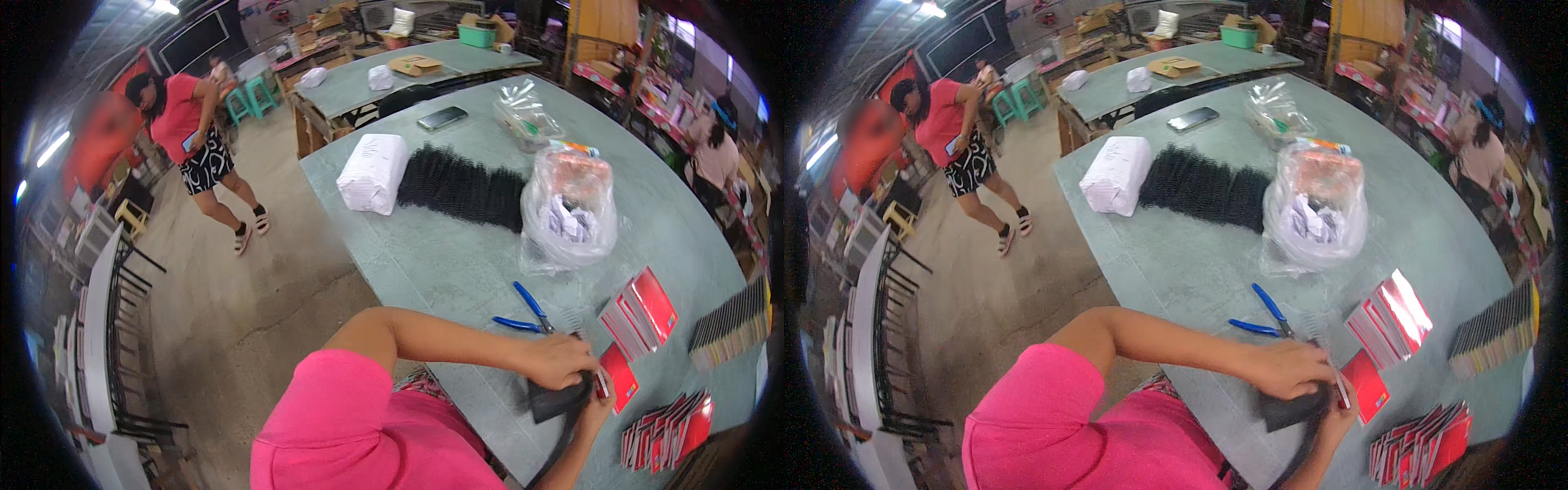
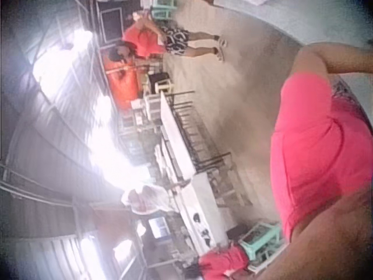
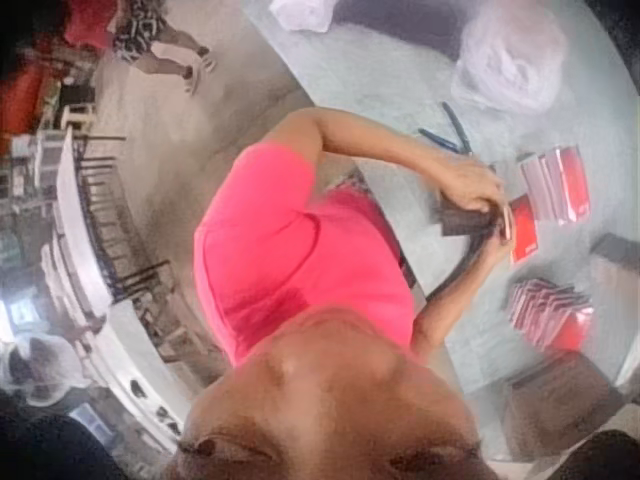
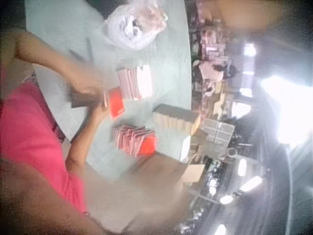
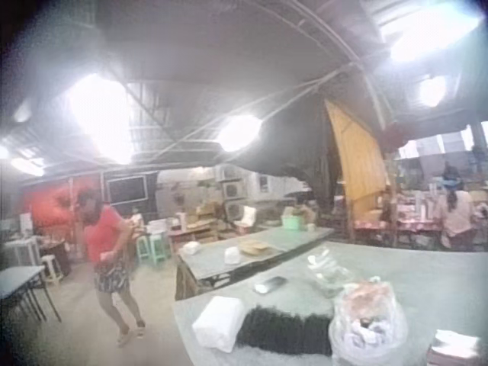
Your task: The person binds notebooks by hand. The person picks up a wire coil from a bag, threads it through the pre-punched holes of a notebook cover and pages, uses blue-handled pliers to trim and crimp the ends of the wire, and then places the finished notebook onto a stack.
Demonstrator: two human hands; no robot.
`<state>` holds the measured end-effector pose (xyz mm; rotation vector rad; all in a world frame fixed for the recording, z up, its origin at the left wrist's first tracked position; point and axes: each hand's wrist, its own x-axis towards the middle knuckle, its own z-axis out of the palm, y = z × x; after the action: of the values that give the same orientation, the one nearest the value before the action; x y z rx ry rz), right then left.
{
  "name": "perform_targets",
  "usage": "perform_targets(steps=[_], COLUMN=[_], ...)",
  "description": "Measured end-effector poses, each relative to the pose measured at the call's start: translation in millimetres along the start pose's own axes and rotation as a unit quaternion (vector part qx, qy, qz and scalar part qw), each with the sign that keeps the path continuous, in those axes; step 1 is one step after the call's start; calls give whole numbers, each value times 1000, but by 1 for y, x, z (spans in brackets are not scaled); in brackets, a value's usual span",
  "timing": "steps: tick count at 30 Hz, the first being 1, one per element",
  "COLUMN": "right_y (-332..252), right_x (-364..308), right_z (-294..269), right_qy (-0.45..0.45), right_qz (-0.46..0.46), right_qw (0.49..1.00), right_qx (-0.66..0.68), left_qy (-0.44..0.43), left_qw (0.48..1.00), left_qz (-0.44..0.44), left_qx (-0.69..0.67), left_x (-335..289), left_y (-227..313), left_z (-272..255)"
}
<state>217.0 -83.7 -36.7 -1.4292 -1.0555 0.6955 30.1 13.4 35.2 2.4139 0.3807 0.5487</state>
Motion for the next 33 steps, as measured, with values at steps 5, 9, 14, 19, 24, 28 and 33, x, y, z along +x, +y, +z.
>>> perform_targets(steps=[5, 9, 14, 19, 24, 28, 33], right_y=[-9, -11, -1, 4, -26, -33, -27], right_x=[2, 4, 7, 3, -6, -10, -10], right_z=[1, 11, -4, -24, -16, -15, 0], right_qy=[23, -17, -46, -18, 26, 23, 49], right_qz=[47, -15, -30, -93, 20, 68, 53], right_qw=[998, 995, 998, 988, 990, 997, 995], right_qx=[-19, 92, -2, -126, -139, 15, 67], left_qy=[-133, 188, 23, 153, -18, 12, -19], left_qw=[991, 963, 922, 926, 933, 960, 949], left_qz=[-28, 129, 116, 137, 97, 119, 105], left_qx=[-5, 146, 368, 317, 346, 255, 298], left_x=[-33, -11, 10, 25, 38, 37, 34], left_y=[-11, -4, -27, -21, -29, -28, -18], left_z=[16, 8, 12, 18, 23, 19, 13])
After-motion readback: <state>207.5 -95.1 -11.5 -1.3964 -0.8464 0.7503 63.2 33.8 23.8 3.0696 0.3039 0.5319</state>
